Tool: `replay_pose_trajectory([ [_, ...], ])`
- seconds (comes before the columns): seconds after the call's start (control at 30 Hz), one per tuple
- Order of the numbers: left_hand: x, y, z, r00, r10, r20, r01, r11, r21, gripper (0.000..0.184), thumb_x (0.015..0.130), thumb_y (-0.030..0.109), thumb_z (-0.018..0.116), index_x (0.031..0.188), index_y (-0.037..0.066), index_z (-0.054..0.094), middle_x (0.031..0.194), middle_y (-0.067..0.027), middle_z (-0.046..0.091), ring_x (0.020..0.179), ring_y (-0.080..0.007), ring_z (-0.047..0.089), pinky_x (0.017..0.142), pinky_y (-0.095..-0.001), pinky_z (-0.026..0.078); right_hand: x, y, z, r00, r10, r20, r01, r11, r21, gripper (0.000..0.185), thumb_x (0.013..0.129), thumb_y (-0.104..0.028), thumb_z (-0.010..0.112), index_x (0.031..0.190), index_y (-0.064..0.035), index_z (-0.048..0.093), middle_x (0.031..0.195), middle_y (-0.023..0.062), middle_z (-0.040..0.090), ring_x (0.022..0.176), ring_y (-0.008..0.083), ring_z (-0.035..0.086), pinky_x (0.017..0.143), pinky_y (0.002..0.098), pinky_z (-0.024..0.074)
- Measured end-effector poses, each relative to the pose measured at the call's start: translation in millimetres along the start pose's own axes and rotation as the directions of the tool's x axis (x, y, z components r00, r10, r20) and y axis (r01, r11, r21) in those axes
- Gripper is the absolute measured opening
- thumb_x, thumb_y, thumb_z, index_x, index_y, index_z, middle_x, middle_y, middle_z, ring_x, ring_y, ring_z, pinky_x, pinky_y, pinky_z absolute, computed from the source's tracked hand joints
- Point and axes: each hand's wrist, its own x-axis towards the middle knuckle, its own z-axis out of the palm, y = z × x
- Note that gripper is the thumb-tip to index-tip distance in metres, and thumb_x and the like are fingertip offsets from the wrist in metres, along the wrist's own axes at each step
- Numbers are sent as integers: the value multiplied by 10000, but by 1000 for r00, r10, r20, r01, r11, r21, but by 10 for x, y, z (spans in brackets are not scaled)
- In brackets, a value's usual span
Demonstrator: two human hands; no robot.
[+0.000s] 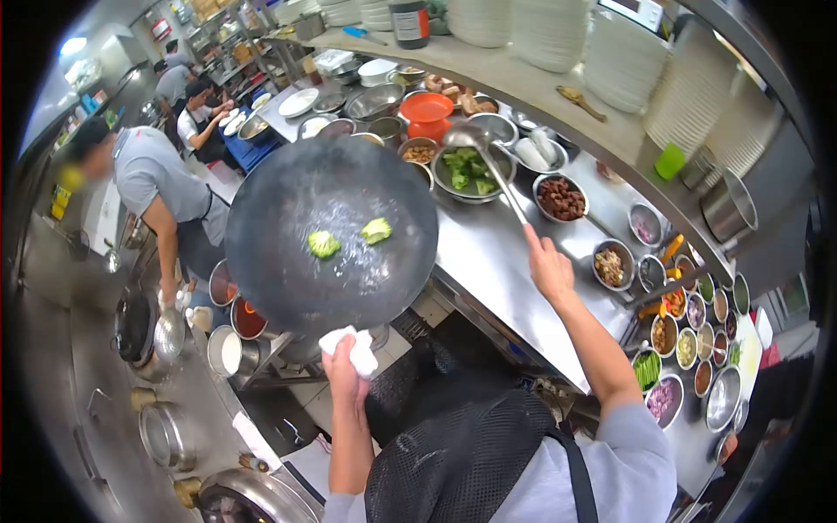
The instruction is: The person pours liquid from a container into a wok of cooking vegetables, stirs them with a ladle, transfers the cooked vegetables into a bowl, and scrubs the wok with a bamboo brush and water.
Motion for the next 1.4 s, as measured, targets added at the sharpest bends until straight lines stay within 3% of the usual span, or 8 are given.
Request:
replay_pose_trajectory([
  [0.13,622,-4,371,999,-1,42,0,1000,6,225,955,17,620,1161,45,532,997,-91,662,803,-216,702,647,-355,591,-35,-338,-326,962,-154,-224,203,955,217,706,943,-96,694,1587,-230,436,947,127,616,795,364,675,716,487,574],
  [0.3,1278,189,843,994,-16,112,17,1000,-11,151,946,55,636,1090,37,597,941,-57,659,780,-168,685,627,-313,576,560,-886,-571,905,-371,-207,419,856,302,680,961,-132,663,1576,-323,447,911,111,624,755,369,681,656,495,569],
  [0.37,1558,235,958,992,-33,124,35,999,-16,131,947,53,632,1073,39,600,931,-55,658,774,-164,684,625,-311,575,879,-1001,-538,895,-443,46,438,894,98,667,982,-129,624,1576,-360,428,928,100,631,769,353,687,644,487,568],
  [0.5,2044,328,1023,990,-36,133,41,999,-31,52,952,44,613,1003,44,601,899,-56,655,740,-172,684,613,-326,579,1175,-736,-478,881,-451,142,470,866,-169,793,920,-16,563,1582,-420,396,919,83,583,740,289,691,633,439,584],
  [0.9,2333,249,1157,983,169,66,-172,985,28,259,931,40,656,1152,46,522,985,-67,634,826,-166,651,690,-337,569,697,415,-1429,938,-345,-27,302,854,-424,723,908,-34,592,1550,-354,501,825,56,529,675,244,635,604,400,552],
  [1.1,1307,504,637,998,-53,15,55,960,-276,105,960,84,621,1045,22,609,899,-100,674,779,-240,707,702,-352,619,726,3,-639,832,-517,-200,524,852,-20,629,885,-64,700,1472,-266,601,811,49,546,630,228,621,569,405,534],
  [1.3,-741,694,-226,992,-74,-105,30,928,-371,335,937,180,627,1172,-55,596,957,-252,719,735,-292,732,586,-323,607,556,-903,-86,568,-777,-271,809,465,361,576,840,-32,791,1391,-117,645,876,92,641,670,281,637,587,397,514],
  [1.4,-1558,504,-601,895,-68,-440,-108,926,-362,372,928,191,646,1212,-42,591,1010,-231,715,790,-279,729,590,-330,573,457,-1576,140,397,-882,-252,826,224,517,585,871,-12,779,1423,-37,587,897,156,664,678,328,661,595,418,534],
])
